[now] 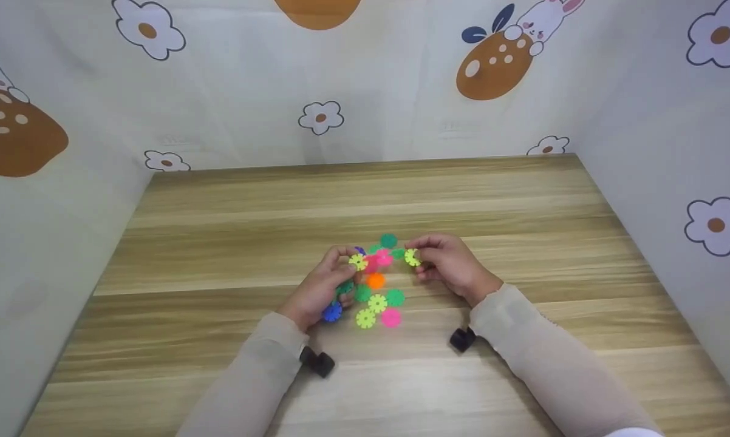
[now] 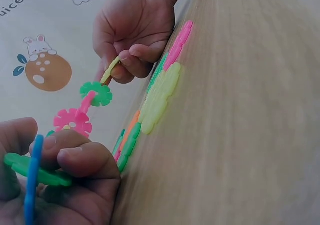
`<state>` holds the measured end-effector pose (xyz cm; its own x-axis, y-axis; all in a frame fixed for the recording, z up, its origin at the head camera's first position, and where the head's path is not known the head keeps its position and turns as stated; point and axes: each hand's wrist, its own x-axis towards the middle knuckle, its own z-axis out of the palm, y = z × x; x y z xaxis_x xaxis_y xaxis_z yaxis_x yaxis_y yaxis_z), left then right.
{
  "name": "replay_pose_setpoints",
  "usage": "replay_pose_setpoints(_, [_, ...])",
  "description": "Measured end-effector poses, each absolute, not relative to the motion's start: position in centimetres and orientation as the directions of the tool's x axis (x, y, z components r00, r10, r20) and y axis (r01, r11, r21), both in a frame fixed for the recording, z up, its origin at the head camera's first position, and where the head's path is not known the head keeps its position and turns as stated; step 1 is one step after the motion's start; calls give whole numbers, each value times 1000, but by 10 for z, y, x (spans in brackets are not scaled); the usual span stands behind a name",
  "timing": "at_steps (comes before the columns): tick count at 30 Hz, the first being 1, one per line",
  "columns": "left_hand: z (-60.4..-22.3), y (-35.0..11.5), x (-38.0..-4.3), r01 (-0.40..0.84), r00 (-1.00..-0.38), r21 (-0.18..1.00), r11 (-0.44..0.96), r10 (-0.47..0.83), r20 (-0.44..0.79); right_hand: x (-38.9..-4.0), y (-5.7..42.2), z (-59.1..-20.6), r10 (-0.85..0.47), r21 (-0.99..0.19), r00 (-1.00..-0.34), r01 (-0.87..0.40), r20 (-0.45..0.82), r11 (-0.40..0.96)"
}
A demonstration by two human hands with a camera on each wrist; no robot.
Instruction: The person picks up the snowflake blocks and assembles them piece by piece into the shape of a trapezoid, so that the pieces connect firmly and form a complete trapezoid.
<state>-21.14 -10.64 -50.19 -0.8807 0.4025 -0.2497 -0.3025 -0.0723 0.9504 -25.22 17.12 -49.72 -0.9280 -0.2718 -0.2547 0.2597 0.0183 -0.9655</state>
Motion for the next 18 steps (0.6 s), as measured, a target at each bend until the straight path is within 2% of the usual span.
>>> replay_pose_setpoints(18, [-503, -106, -212, -273, -881, 961, -47, 414, -230, -252, 170, -497, -253, -964, -932, 267, -259, 1])
